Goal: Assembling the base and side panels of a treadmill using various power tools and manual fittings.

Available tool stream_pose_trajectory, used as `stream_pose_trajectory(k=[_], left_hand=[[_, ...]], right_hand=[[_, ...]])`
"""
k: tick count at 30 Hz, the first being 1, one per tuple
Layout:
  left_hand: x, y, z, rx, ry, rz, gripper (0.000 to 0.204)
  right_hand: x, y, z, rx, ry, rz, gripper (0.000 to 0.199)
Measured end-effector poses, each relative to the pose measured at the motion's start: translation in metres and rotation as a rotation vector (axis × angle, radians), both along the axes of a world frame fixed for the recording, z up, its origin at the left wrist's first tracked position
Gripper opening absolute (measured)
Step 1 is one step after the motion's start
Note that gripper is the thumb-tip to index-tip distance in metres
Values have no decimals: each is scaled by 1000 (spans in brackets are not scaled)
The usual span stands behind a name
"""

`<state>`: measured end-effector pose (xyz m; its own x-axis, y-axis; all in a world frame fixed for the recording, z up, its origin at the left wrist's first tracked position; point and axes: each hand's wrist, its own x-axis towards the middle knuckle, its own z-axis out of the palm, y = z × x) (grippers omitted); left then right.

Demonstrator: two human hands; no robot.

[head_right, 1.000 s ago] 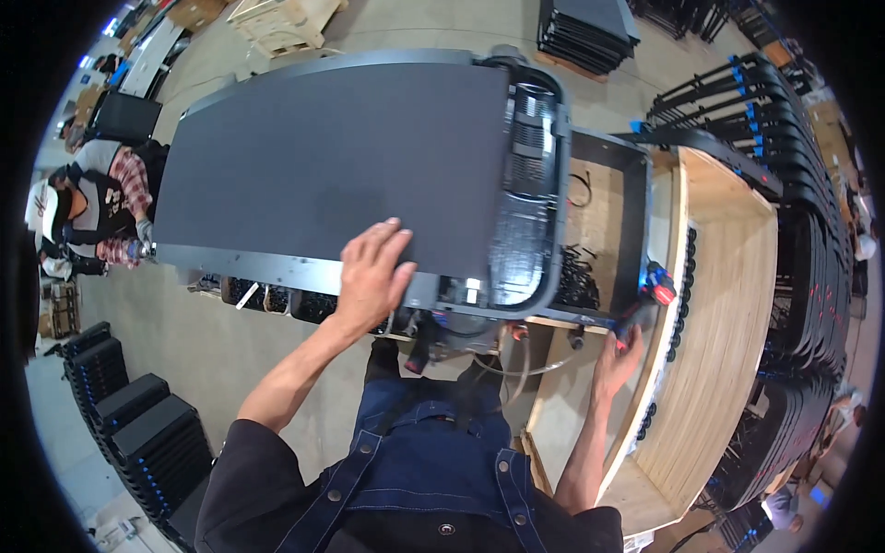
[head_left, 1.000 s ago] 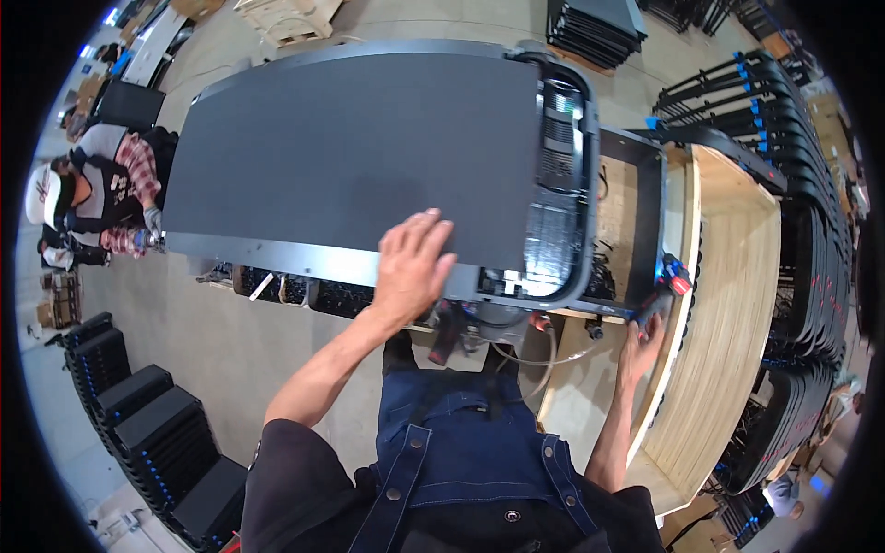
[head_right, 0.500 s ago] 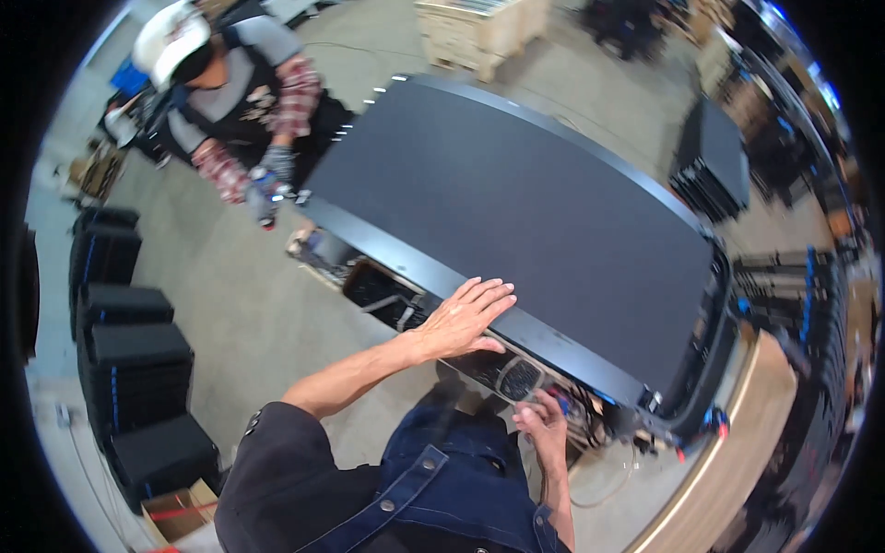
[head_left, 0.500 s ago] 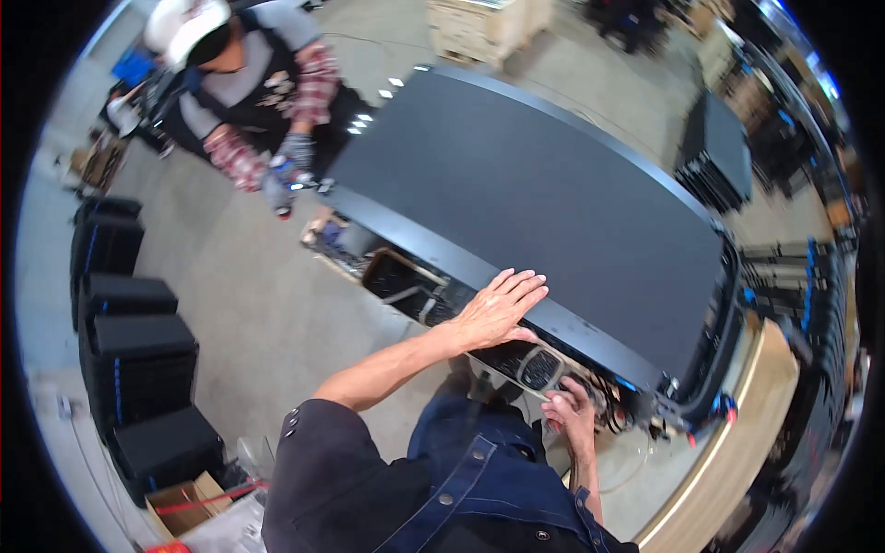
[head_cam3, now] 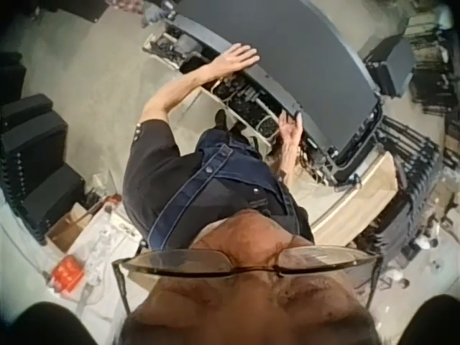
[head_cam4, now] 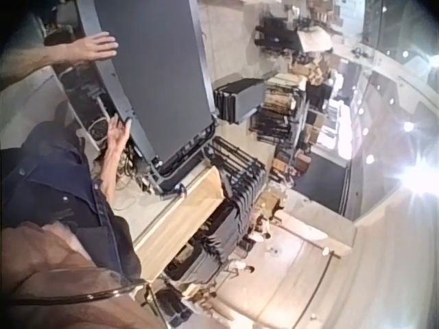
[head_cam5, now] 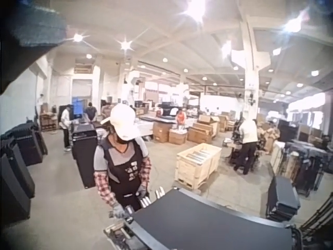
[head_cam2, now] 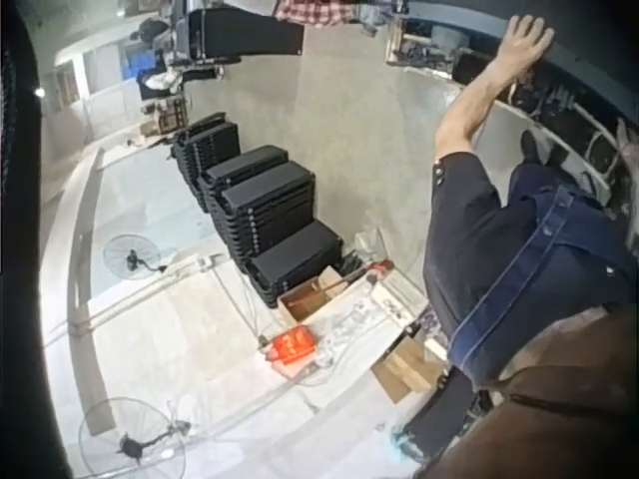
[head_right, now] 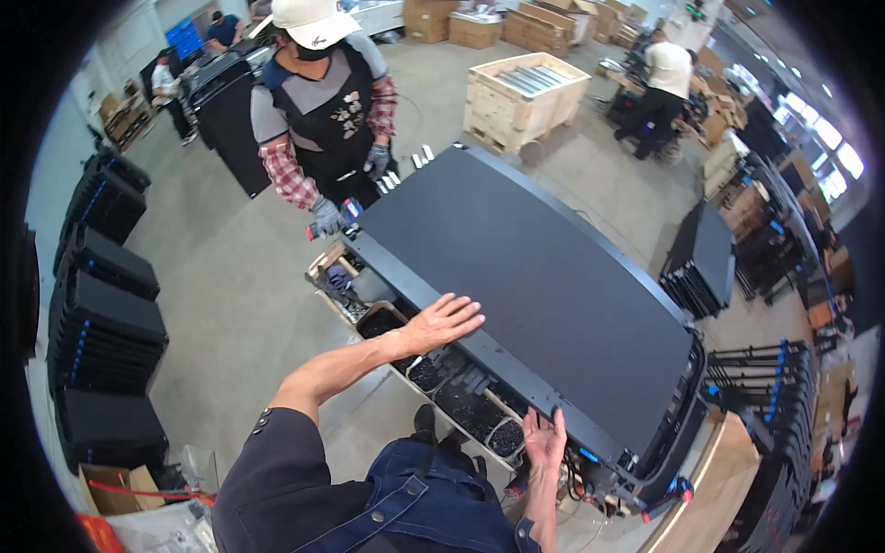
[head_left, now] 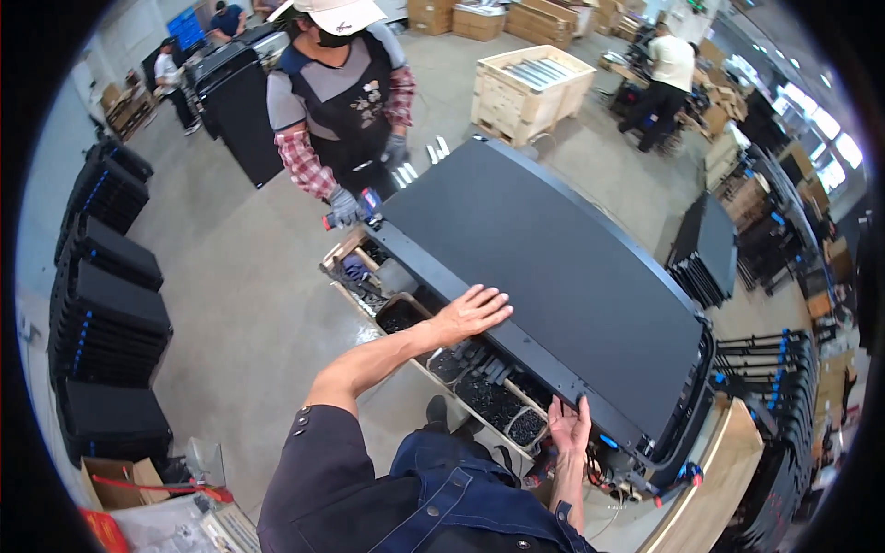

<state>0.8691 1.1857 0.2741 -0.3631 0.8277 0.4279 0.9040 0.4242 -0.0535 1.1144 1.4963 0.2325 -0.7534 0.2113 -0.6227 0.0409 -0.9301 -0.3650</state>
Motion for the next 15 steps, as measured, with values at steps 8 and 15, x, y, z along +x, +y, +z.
stream_pose_trajectory(k=[8, 15], left_hand=[[13, -11, 168, 29, 77, -258, 51], [-47, 51, 400, 201, 152, -277, 68]], right_hand=[[79, 15, 141, 536, 213, 65, 45], [-15, 56, 255, 680, 1038, 178, 65]])
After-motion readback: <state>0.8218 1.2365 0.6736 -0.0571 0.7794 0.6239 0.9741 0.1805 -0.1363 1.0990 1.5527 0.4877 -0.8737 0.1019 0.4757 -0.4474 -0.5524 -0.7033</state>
